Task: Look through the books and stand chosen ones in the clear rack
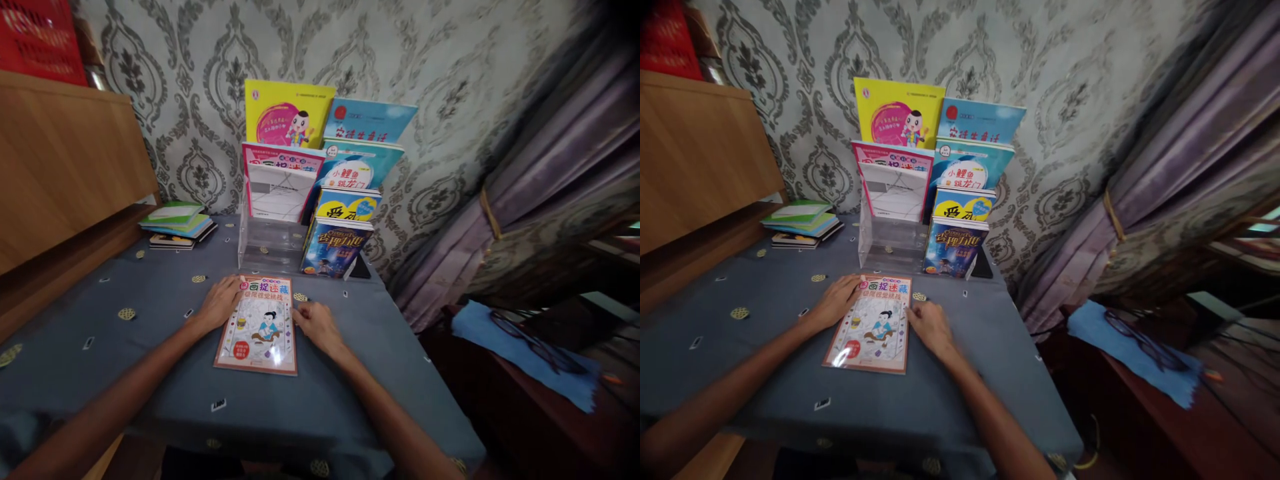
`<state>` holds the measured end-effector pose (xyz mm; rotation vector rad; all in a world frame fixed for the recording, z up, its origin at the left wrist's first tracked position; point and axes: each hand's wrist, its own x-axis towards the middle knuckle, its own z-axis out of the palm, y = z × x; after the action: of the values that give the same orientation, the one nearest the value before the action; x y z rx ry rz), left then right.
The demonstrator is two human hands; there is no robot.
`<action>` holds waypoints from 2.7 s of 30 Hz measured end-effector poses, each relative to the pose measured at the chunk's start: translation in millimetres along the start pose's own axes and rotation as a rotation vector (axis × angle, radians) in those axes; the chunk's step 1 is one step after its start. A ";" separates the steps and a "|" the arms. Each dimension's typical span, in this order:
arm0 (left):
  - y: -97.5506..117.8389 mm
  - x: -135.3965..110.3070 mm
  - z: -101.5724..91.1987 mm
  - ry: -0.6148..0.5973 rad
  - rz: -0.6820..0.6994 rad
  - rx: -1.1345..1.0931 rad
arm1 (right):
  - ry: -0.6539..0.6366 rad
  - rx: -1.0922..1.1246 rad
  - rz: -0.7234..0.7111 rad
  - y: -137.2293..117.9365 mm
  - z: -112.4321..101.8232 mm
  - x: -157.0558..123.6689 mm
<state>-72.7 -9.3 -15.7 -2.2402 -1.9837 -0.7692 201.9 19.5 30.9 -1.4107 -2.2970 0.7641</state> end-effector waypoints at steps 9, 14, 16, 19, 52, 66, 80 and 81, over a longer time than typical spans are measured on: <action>-5.4 1.4 1.0 -0.030 0.050 -0.037 | 0.027 -0.155 -0.539 -49.2 40.2 31.1; -4.0 2.1 -1.4 -0.036 0.042 -0.045 | 0.017 -0.138 -0.590 -66.3 64.4 59.0; -3.8 2.5 -1.5 -0.036 0.042 -0.036 | 0.003 -0.146 -0.575 -68.5 69.8 66.9; -2.8 3.5 -2.2 -0.039 0.044 -0.022 | 0.004 -0.153 -0.575 -67.2 73.8 74.0; -5.6 0.7 3.0 -0.028 0.035 -0.041 | 0.116 -0.150 -0.341 26.8 26.2 58.1; 9.5 7.2 1.5 -0.085 0.082 -0.016 | 0.061 0.266 -0.256 47.1 19.2 70.1; 67.7 54.1 29.5 -0.159 0.319 -0.003 | 0.102 0.324 -0.288 48.8 18.9 69.9; 68.8 54.7 29.5 -0.162 0.328 0.004 | 0.101 0.319 -0.294 50.1 19.6 71.0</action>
<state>4.7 39.4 -0.5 -2.6049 -1.6033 -0.5624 195.0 95.8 -14.4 -0.9267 -2.1239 0.8935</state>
